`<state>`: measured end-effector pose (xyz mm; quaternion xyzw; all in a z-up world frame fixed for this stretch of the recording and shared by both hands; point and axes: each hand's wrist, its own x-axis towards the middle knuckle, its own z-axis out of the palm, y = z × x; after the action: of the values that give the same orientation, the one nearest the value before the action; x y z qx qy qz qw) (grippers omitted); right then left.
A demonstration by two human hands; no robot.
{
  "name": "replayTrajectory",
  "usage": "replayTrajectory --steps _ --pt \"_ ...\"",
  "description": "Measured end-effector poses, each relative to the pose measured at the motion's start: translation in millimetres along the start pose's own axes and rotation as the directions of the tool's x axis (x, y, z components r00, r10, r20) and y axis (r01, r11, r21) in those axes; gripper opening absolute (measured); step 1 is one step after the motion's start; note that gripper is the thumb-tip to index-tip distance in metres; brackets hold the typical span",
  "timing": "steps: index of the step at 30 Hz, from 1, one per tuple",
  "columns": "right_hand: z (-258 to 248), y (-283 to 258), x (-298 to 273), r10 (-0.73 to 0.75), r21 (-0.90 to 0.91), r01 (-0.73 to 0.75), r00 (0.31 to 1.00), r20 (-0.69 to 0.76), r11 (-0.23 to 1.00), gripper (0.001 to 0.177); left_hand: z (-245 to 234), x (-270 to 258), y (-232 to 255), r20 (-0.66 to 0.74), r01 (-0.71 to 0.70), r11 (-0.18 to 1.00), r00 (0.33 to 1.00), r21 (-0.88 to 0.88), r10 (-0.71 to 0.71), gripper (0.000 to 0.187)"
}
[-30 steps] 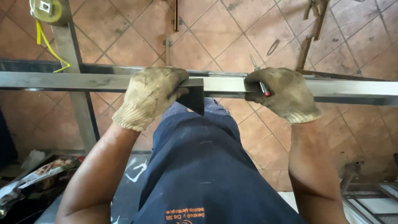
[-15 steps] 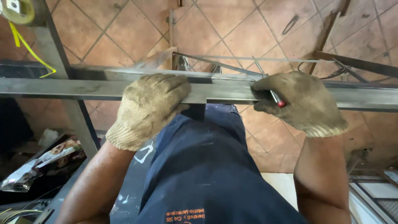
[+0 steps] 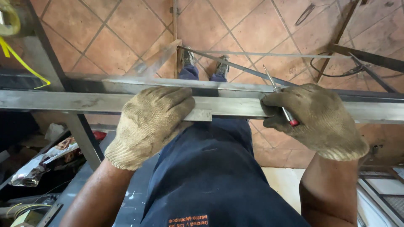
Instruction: Measuring, marking, and cutting metal beams using an angle grinder and manual tools
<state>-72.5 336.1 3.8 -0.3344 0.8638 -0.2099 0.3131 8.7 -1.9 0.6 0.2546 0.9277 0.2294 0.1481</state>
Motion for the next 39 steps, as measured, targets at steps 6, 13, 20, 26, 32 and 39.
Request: replayTrajectory --steps 6,13,20,26,32,39 --pt "-7 -5 5 0.040 0.009 -0.041 0.997 0.063 0.999 0.027 -3 3 -1 0.057 0.002 1.000 0.998 0.023 -0.004 0.035" --pt "-10 -4 9 0.037 0.014 -0.039 0.992 0.118 0.999 0.026 -6 7 0 0.088 -0.003 1.000 0.996 0.030 0.000 0.035" --pt "-9 -4 8 -0.033 0.052 0.031 0.999 0.037 0.998 0.026 -3 3 -4 0.057 -0.010 1.000 0.998 -0.001 0.010 0.035" --pt "-8 -2 7 0.013 0.037 -0.016 0.996 0.086 0.999 0.020 -6 7 -3 0.138 0.018 0.999 0.990 0.036 -0.023 0.043" --pt "-15 -4 12 0.118 0.071 -0.130 0.981 0.156 0.989 0.033 -18 18 -1 0.259 0.110 0.994 0.960 -0.008 -0.104 0.031" --pt "13 -21 -18 -0.098 0.036 0.140 0.832 -0.545 0.989 0.024 -36 32 -2 0.332 0.341 0.929 0.901 -0.140 -0.281 0.032"
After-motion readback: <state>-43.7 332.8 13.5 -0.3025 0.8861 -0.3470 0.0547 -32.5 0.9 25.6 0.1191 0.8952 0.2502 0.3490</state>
